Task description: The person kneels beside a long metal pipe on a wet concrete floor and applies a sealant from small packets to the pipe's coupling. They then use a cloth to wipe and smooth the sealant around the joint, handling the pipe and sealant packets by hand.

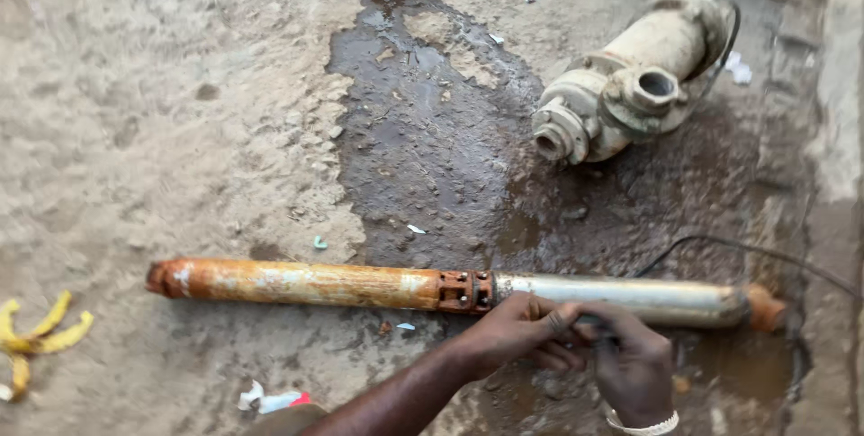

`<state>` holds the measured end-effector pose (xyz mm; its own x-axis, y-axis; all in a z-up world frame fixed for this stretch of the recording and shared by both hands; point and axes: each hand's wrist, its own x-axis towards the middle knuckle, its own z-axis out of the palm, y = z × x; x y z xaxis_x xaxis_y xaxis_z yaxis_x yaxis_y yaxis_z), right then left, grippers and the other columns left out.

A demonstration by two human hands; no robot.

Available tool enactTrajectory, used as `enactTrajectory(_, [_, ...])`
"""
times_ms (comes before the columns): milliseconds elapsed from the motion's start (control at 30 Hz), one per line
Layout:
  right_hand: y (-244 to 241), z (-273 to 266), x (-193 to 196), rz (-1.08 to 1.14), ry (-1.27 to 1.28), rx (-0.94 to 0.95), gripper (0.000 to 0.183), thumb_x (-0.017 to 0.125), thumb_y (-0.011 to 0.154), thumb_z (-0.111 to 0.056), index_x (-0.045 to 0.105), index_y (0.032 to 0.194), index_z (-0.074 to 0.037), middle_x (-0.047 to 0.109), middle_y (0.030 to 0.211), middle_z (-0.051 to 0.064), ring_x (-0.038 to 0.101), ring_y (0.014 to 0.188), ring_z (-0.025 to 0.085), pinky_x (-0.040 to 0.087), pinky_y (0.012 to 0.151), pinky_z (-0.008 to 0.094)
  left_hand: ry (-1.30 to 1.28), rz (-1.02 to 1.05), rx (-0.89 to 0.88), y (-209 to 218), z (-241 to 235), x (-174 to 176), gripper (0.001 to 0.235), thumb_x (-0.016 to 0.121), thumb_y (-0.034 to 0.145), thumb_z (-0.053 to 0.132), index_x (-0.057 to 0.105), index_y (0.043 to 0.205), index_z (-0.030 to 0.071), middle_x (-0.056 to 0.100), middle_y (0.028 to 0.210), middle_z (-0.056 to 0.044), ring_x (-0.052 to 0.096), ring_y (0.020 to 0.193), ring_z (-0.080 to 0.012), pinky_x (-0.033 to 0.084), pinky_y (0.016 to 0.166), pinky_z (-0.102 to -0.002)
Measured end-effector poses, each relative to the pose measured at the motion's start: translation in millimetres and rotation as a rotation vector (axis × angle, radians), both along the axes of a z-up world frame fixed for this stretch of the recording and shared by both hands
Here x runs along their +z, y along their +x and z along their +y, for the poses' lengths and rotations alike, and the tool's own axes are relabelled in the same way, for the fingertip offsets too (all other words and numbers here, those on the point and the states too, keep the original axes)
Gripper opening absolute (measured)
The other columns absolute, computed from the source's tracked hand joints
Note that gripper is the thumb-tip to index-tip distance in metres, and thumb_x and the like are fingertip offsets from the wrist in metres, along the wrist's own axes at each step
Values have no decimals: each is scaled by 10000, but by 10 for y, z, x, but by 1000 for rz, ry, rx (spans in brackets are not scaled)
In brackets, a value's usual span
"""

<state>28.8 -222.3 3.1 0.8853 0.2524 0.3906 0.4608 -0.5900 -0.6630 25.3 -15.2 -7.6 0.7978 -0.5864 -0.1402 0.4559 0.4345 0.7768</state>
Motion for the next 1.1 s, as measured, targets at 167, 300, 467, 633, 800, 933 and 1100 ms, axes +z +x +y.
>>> enactTrajectory(167, [259, -289, 50, 441, 900, 5, 164, 609, 998, -127, 666, 1089, -3, 709, 923, 82, 710, 797, 153, 621, 708, 284, 284, -184, 67, 84, -43, 94, 667, 544, 1006, 518, 619, 1412, -6, 772, 1060, -164, 766, 863, -257, 649, 791, -380])
enactTrajectory(300, [329, -387, -104, 472, 761, -70, 150, 598, 1032, -127, 673, 1032, 3, 651, 746, 60, 544, 573, 102, 436, 479, 213, 719, -639, 333, -52, -108, 199, 844, 710, 870, 447, 465, 1568, 42, 751, 1072, -202, 773, 919, -264, 621, 873, -409])
enactTrajectory(467, [143, -196, -434, 660, 733, -146, 285, 554, 1070, -218, 668, 965, 21, 494, 615, -13, 377, 483, 61, 301, 390, 214, 862, -831, 174, -270, -162, 316, 904, 781, 890, 398, 394, 1579, -41, 739, 918, -182, 727, 790, -296, 601, 791, -440])
enactTrajectory(633, [133, -158, -326, 787, 715, -173, 429, 492, 1086, -353, 642, 972, 32, 554, 714, 43, 465, 554, 115, 409, 459, 255, 945, -775, 107, -219, -125, 271, 684, 762, 934, 355, 540, 1493, 28, 747, 869, -109, 742, 705, -244, 634, 700, -382])
enactTrajectory(800, [172, -131, -169, 917, 926, 16, 467, 502, 990, -370, 687, 1171, 18, 729, 1039, 182, 725, 871, 234, 613, 759, 374, 686, -702, 380, -99, 16, 170, 729, 779, 915, 224, 489, 1530, -39, 758, 1108, -178, 779, 929, -233, 673, 889, -342])
enactTrajectory(933, [188, -232, -205, 911, 853, 105, 376, 637, 932, -128, 684, 1260, 49, 749, 1135, 196, 724, 960, 255, 615, 832, 420, 637, -671, 339, -74, 83, 134, 832, 855, 809, 248, 497, 1498, -49, 743, 1179, -232, 766, 1017, -259, 632, 956, -365])
enactTrajectory(1100, [292, -405, -514, 811, 829, 45, 304, 669, 875, -20, 678, 1167, 64, 754, 1061, 149, 724, 944, 207, 617, 827, 355, 463, -540, 267, -103, 59, 148, 863, 854, 799, 295, 519, 1501, -79, 751, 1227, -242, 757, 1096, -270, 617, 989, -395])
